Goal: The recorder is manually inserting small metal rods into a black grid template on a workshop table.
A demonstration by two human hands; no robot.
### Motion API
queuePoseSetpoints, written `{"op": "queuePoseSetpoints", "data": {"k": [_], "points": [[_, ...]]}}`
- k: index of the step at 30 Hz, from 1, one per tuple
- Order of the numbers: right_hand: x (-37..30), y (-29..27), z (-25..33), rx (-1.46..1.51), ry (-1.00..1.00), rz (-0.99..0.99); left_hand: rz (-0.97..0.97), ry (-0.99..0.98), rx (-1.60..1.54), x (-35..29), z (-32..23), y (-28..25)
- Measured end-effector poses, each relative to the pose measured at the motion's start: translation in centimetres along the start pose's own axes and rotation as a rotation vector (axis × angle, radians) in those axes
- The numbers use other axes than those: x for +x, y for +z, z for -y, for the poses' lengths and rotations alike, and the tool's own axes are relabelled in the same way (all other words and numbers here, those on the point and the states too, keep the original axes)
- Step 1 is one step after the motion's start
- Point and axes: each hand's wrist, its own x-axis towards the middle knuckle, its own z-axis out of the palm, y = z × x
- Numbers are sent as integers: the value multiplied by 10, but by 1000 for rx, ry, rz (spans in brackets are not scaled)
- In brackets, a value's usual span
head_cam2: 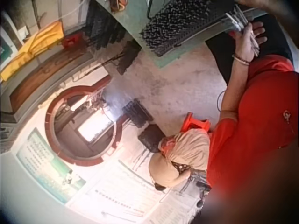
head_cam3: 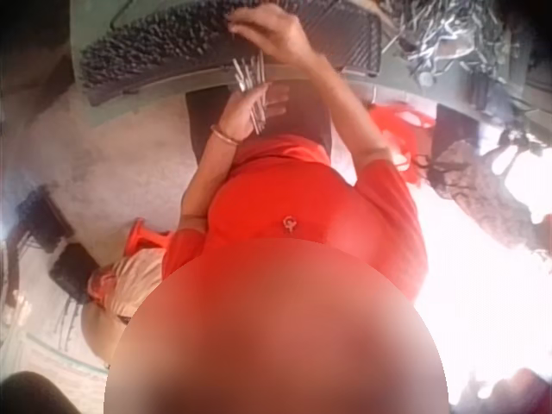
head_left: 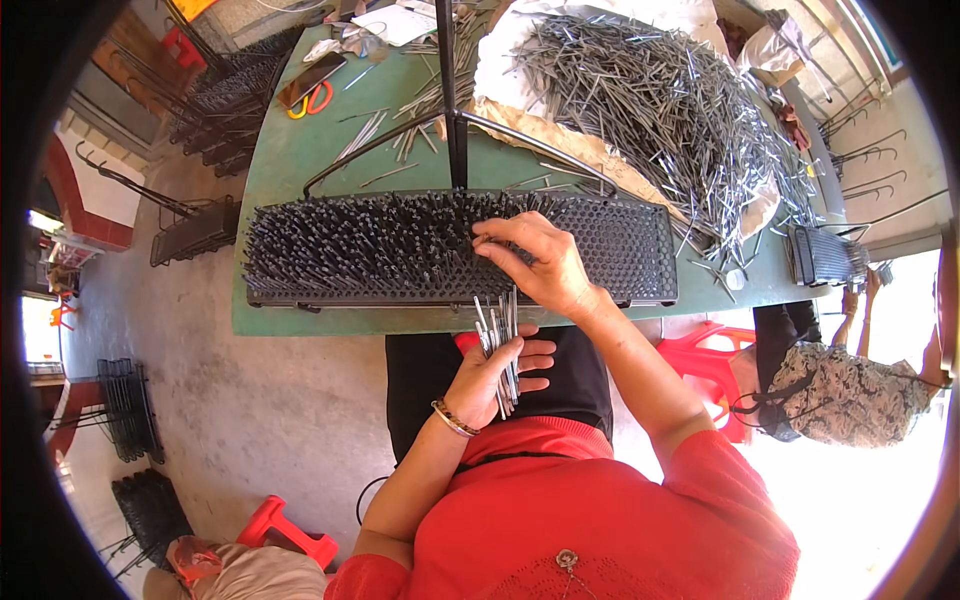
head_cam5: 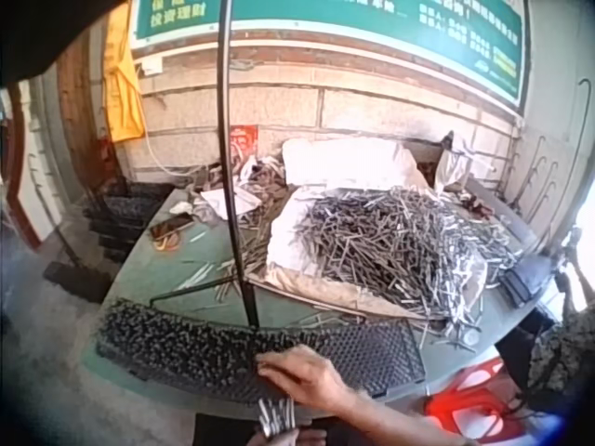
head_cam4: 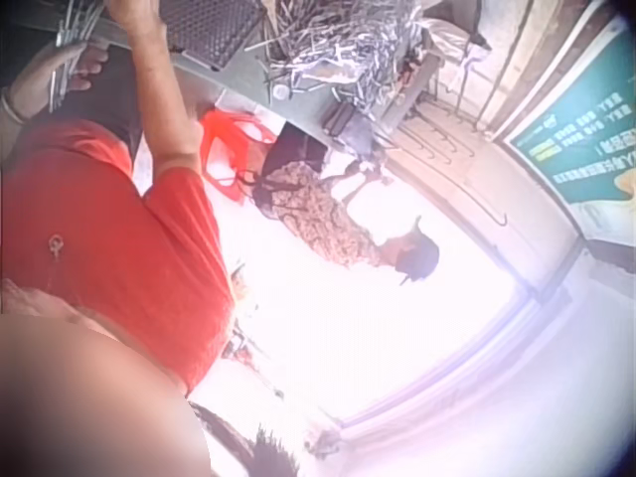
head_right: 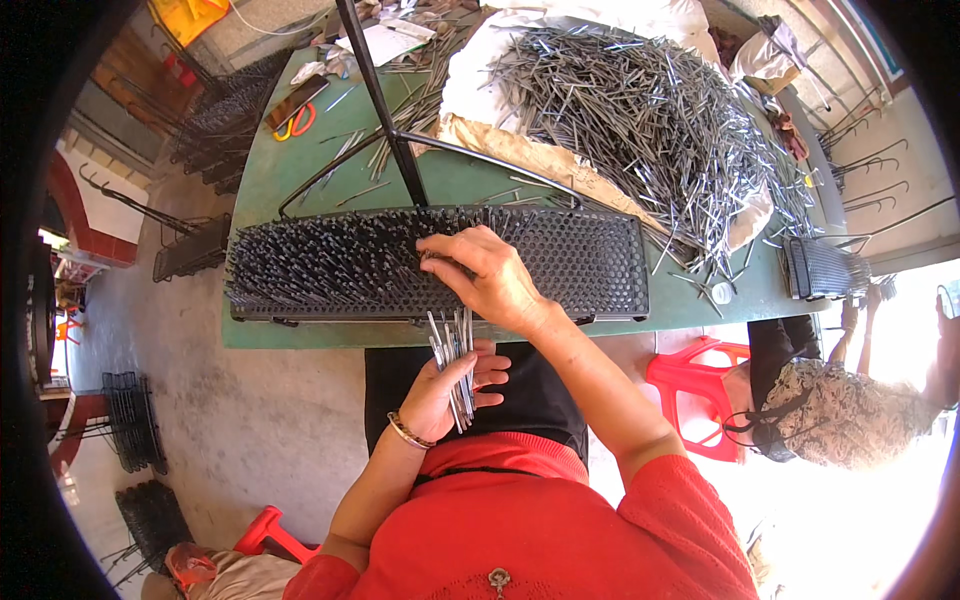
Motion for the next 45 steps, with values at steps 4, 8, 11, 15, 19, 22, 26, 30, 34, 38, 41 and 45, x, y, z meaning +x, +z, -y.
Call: {"op": "queuePoseSetpoints", "data": {"k": [4,8,11,15,19,22,26,30,34,38,41,45], "points": [[-2,7,-2,-94,-198,-20,6,1,1,0,0,1],[-4,11,-1,-104,-197,1,-2,3,20,-1,0,0],[-8,14,0,-152,-195,-68,2,-3,31,-2,0,1],[-14,17,0,-224,-106,-161,11,-1,41,-2,1,1],[-7,9,11,-223,-133,-98,24,30,55,-2,-1,0],[-11,-1,12,-168,-63,-128,32,99,51,-4,-7,2],[-21,-20,31,86,398,117,76,184,46,-7,-14,3],[-26,-23,35,444,682,210,131,177,55,-7,-15,5],[-31,-18,30,463,643,181,147,169,51,-6,-10,5],[-31,-21,36,463,707,240,131,175,55,-6,-6,5],[-29,-23,38,443,715,217,82,153,49,-8,-8,4],[-26,-24,36,527,760,104,91,176,70,-10,-13,2]]}}
